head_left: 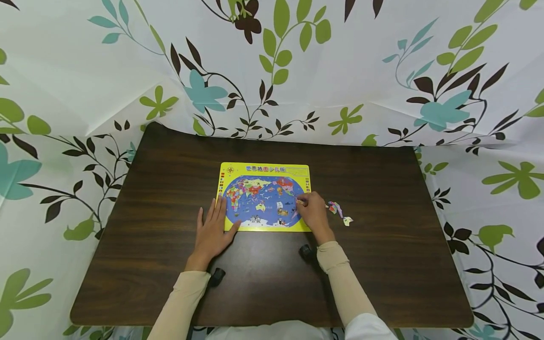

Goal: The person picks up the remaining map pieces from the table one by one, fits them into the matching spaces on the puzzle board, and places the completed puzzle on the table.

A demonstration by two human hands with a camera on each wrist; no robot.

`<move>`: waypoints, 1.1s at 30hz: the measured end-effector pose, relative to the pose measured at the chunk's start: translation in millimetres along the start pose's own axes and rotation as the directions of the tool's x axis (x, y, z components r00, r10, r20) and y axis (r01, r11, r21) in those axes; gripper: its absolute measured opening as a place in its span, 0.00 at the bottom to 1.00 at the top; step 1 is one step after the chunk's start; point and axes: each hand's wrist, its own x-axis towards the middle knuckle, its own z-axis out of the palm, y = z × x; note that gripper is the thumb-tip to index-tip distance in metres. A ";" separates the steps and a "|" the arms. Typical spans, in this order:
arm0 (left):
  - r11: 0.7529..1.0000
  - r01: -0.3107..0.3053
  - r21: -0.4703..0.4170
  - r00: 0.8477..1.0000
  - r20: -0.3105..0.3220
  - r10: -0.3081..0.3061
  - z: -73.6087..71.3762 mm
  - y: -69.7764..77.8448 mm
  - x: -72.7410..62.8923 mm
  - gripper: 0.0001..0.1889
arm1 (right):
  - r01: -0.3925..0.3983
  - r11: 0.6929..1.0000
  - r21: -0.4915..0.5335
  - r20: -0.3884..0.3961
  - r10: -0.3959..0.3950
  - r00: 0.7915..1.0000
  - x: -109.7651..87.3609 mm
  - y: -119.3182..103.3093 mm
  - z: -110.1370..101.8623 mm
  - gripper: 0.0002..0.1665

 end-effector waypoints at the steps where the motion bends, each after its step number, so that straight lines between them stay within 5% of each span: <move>1: 1.000 -0.001 -0.001 1.000 0.001 0.001 -0.1 0.0 0.0 0.48 | -0.002 1.000 0.000 0.001 0.002 1.000 -0.3 0.5 0.0 0.14; 33: 1.000 -0.004 -0.009 1.000 -0.003 0.004 -1.9 1.5 -0.5 0.48 | -0.006 0.981 -0.193 0.038 0.014 0.999 -9.2 0.0 -3.3 0.20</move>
